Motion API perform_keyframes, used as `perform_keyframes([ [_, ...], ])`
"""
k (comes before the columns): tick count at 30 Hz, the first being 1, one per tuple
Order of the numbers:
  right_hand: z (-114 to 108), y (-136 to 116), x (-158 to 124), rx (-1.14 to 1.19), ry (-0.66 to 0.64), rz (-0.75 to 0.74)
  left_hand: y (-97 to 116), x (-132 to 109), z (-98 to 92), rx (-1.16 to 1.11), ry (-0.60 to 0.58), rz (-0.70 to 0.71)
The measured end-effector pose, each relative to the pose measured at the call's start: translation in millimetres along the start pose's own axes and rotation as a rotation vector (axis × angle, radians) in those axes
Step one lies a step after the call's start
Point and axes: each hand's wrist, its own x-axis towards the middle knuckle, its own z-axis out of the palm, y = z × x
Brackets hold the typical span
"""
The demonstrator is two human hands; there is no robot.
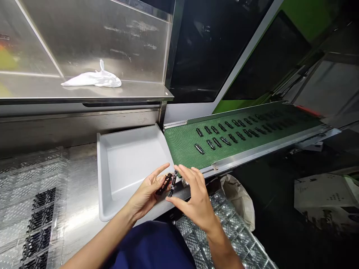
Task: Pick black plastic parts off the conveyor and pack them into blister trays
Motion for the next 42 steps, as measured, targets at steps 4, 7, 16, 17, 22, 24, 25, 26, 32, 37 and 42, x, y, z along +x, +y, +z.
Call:
perform_keyframes([
  [4,1.6,-8.1,-0.7,-0.053,0.028,-0.036,-2.0,-2.1,5.9,-0.053,0.044,0.052],
  [7,3.8,-14.0,-1.4,-0.067,-0.067,-0.064,-4.0,-2.0,9.0,-0.067,0.089,0.074],
  [16,7.7,-15.7,-0.7,-0.088,-0.077,-0.053,-6.2,-9.2,21.0,0.036,0.132,0.158],
  [17,7.4,-15.3,-0.1,-0.08,-0.082,-0.049,-6.1,-9.2,21.0,0.039,0.123,0.153],
  [22,8.5,-13.7,-4.5,-0.033,-0.089,-0.065,-8.2,-5.3,8.5,0.068,-0.043,-0.011],
  [24,9.5,-6.4,-6.7,-0.001,-0.124,-0.077,-10.3,-3.9,0.4,0.092,-0.107,-0.096],
  [25,9.6,1.2,-6.1,0.031,-0.172,-0.086,-11.5,-3.5,-3.1,0.098,-0.113,-0.124],
  [26,9.4,12.0,-3.6,0.064,-0.225,-0.072,-12.8,-3.2,-5.9,0.097,-0.103,-0.138],
  [32,6.3,124.5,43.2,-0.075,-0.042,0.415,-18.3,-0.4,-6.4,0.026,0.014,-0.13],
  [37,6.5,173.7,65.5,-0.114,0.018,0.502,-17.0,2.9,-3.4,-0.002,0.084,-0.106],
  [42,3.2,134.6,53.0,0.101,-0.078,0.39,-9.1,8.5,-7.7,0.013,0.111,0.014],
])
